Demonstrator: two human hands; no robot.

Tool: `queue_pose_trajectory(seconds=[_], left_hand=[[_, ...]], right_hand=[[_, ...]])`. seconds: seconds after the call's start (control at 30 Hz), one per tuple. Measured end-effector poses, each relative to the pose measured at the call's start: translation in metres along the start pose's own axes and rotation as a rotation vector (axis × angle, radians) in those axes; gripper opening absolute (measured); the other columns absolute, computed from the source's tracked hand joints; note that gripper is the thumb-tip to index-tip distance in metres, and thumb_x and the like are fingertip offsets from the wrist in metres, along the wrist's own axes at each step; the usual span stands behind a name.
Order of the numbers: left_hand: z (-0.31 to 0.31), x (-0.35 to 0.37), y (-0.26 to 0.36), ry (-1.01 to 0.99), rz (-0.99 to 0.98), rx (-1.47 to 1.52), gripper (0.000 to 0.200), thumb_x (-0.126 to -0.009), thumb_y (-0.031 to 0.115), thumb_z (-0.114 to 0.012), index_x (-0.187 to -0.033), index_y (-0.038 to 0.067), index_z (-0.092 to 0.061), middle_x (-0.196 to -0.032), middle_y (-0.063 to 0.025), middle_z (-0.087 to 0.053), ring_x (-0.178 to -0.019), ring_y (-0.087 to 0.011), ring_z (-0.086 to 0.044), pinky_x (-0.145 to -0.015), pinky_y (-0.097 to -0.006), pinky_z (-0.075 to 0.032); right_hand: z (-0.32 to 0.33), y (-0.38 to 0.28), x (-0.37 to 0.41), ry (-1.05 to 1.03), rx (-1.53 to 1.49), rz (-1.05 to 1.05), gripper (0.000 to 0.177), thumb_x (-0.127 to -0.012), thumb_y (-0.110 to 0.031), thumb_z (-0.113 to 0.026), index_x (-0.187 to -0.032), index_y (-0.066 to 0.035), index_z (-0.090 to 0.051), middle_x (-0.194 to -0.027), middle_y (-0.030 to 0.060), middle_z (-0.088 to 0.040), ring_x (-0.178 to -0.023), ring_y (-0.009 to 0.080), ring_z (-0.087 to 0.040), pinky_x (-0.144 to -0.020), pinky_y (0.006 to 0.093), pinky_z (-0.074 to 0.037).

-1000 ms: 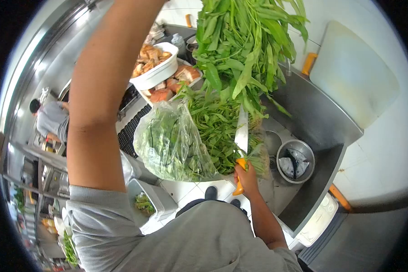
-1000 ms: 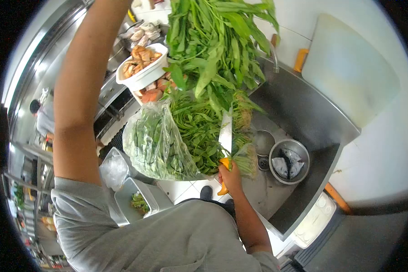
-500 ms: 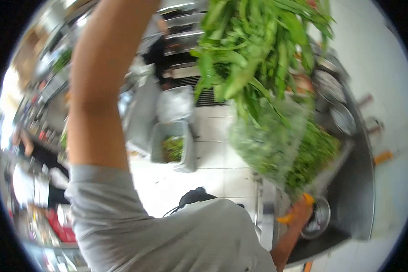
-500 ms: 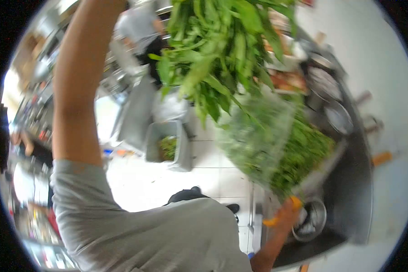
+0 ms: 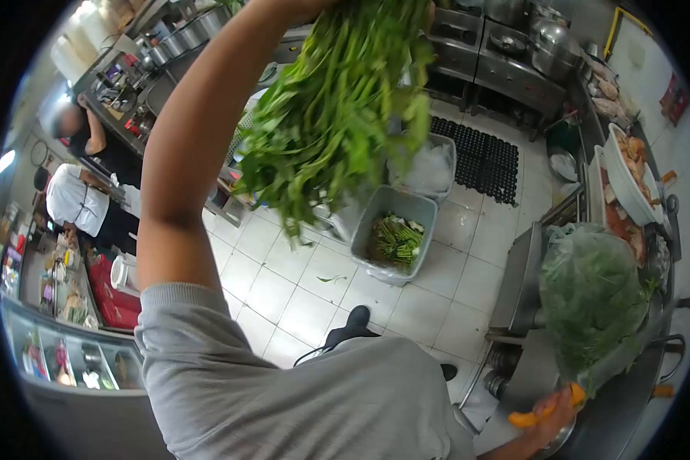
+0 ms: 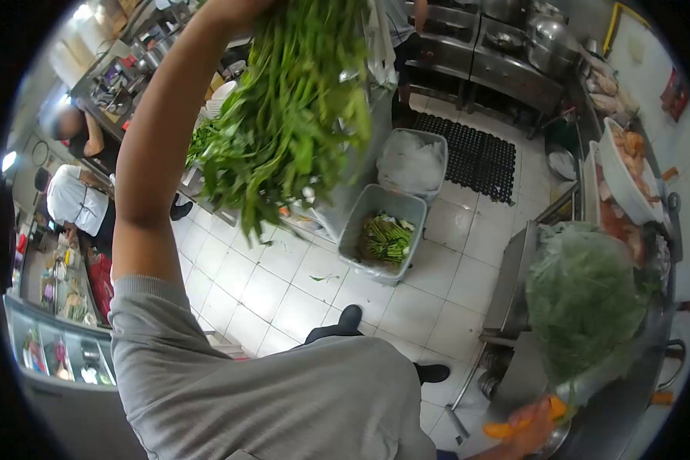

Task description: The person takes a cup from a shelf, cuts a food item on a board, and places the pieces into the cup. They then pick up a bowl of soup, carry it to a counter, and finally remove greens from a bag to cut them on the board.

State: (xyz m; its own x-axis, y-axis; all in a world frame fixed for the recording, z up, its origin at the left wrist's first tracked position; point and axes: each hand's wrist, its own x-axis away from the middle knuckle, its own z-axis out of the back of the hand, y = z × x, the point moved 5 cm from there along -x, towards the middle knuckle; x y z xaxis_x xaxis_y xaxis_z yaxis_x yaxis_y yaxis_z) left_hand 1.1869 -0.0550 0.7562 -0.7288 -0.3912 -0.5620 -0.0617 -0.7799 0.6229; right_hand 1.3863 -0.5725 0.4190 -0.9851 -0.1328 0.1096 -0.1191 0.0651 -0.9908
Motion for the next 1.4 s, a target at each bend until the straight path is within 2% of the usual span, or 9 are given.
queue_pose_trajectory(seconds=[0.1, 0.17, 0.4, 0.63, 0.87, 1.1, 1.23, 1.27, 1.4], left_hand=[[0.02, 0.038, -0.073, -0.234, 0.091, -0.17, 0.077, -0.078, 0.037, -0.069, -0.138, 0.004, -0.032, -0.125, -0.0194, -0.05, -0.107, -0.025, -0.055, -0.095, -0.0381, -0.044], [0.029, 0.061, -0.152, -0.193, -0.142, -0.278, 0.07, -0.066, 0.032, -0.074, -0.118, -0.005, -0.043, -0.099, -0.0242, -0.062, -0.092, -0.034, -0.061, -0.084, -0.0383, -0.047], [-0.031, 0.127, -0.298, -0.546, 0.079, -0.536, 0.062, -0.062, 0.02, -0.074, -0.113, 0.003, -0.044, -0.107, -0.0213, -0.053, -0.1, -0.0391, -0.055, -0.085, -0.0433, -0.046], [-0.075, 0.165, -0.434, -0.86, 0.346, -0.586, 0.074, -0.06, 0.039, -0.075, -0.119, 0.005, -0.044, -0.119, -0.019, -0.051, -0.108, -0.0369, -0.053, -0.089, -0.0424, -0.044], [0.01, 0.224, -0.427, -0.845, 0.449, -0.909, 0.131, -0.046, 0.081, -0.063, -0.145, 0.008, -0.015, -0.149, -0.0166, -0.02, -0.136, -0.0361, -0.021, -0.106, -0.062, -0.013], [0.026, 0.276, -0.428, -0.716, 0.445, -1.058, 0.136, -0.045, 0.08, -0.063, -0.144, 0.003, -0.013, -0.149, -0.018, -0.017, -0.138, -0.036, -0.015, -0.107, -0.0614, -0.009], [0.027, 0.277, -0.442, -0.725, 0.45, -1.044, 0.131, -0.05, 0.074, -0.068, -0.144, 0.002, -0.013, -0.147, -0.0181, -0.021, -0.138, -0.0358, -0.013, -0.109, -0.0585, -0.007], [0.027, 0.275, -0.442, -0.692, 0.41, -1.051, 0.124, -0.053, 0.066, -0.072, -0.142, 0.001, -0.017, -0.143, -0.0197, -0.028, -0.137, -0.0362, -0.019, -0.11, -0.0542, -0.011], [0.031, 0.263, -0.452, -0.772, 0.513, -0.872, 0.112, -0.055, 0.054, -0.076, -0.138, 0.0, -0.023, -0.138, -0.0207, -0.034, -0.128, -0.0349, -0.035, -0.108, -0.0439, -0.026]], right_hand=[[-0.084, 0.041, 0.042, -0.168, -0.045, -0.165, 0.016, -0.089, -0.018, -0.055, -0.096, -0.004, -0.052, -0.054, 0.0011, -0.043, -0.036, 0.0105, -0.04, -0.031, 0.0226, -0.034], [-0.141, 0.053, 0.078, -0.316, -0.005, -0.239, 0.014, -0.088, -0.016, -0.056, -0.094, -0.004, -0.052, -0.054, 0.0021, -0.045, -0.036, 0.0112, -0.043, -0.033, 0.0231, -0.036], [-0.221, 0.097, 0.16, -0.439, 0.198, -0.431, 0.013, -0.086, -0.013, -0.057, -0.091, -0.002, -0.052, -0.055, 0.0034, -0.047, -0.037, 0.0122, -0.044, -0.035, 0.0237, -0.037], [-0.268, 0.097, 0.179, -0.47, 0.334, -0.402, 0.012, -0.086, -0.012, -0.058, -0.09, -0.003, -0.052, -0.056, 0.0028, -0.049, -0.041, 0.0111, -0.047, -0.04, 0.0235, -0.039], [-0.348, 0.096, 0.195, -0.642, 0.533, -0.356, 0.017, -0.085, -0.014, -0.061, -0.093, -0.002, -0.053, -0.06, 0.0023, -0.054, -0.045, 0.0075, -0.051, -0.044, 0.0229, -0.042], [-0.435, 0.112, 0.202, -0.847, 0.779, -0.17, 0.027, -0.088, -0.023, -0.056, -0.104, -0.003, -0.049, -0.064, 0.0136, -0.06, -0.051, 0.0255, -0.06, -0.05, 0.0359, -0.047], [-0.479, 0.117, 0.211, -0.937, 0.911, 0.237, 0.028, -0.09, -0.026, -0.053, -0.106, -0.004, -0.046, -0.068, 0.0182, -0.06, -0.059, 0.0344, -0.059, -0.054, 0.0429, -0.046], [-0.491, 0.114, 0.216, -0.947, 0.955, 0.307, 0.031, -0.09, -0.028, -0.053, -0.109, -0.006, -0.044, -0.071, 0.0224, -0.062, -0.069, 0.0448, -0.059, -0.061, 0.0511, -0.046], [-0.525, 0.112, 0.227, -0.907, 1.03, 0.382, 0.031, -0.09, -0.029, -0.052, -0.105, -0.005, -0.043, -0.07, 0.0218, -0.062, -0.067, 0.0434, -0.06, -0.06, 0.0508, -0.047]])
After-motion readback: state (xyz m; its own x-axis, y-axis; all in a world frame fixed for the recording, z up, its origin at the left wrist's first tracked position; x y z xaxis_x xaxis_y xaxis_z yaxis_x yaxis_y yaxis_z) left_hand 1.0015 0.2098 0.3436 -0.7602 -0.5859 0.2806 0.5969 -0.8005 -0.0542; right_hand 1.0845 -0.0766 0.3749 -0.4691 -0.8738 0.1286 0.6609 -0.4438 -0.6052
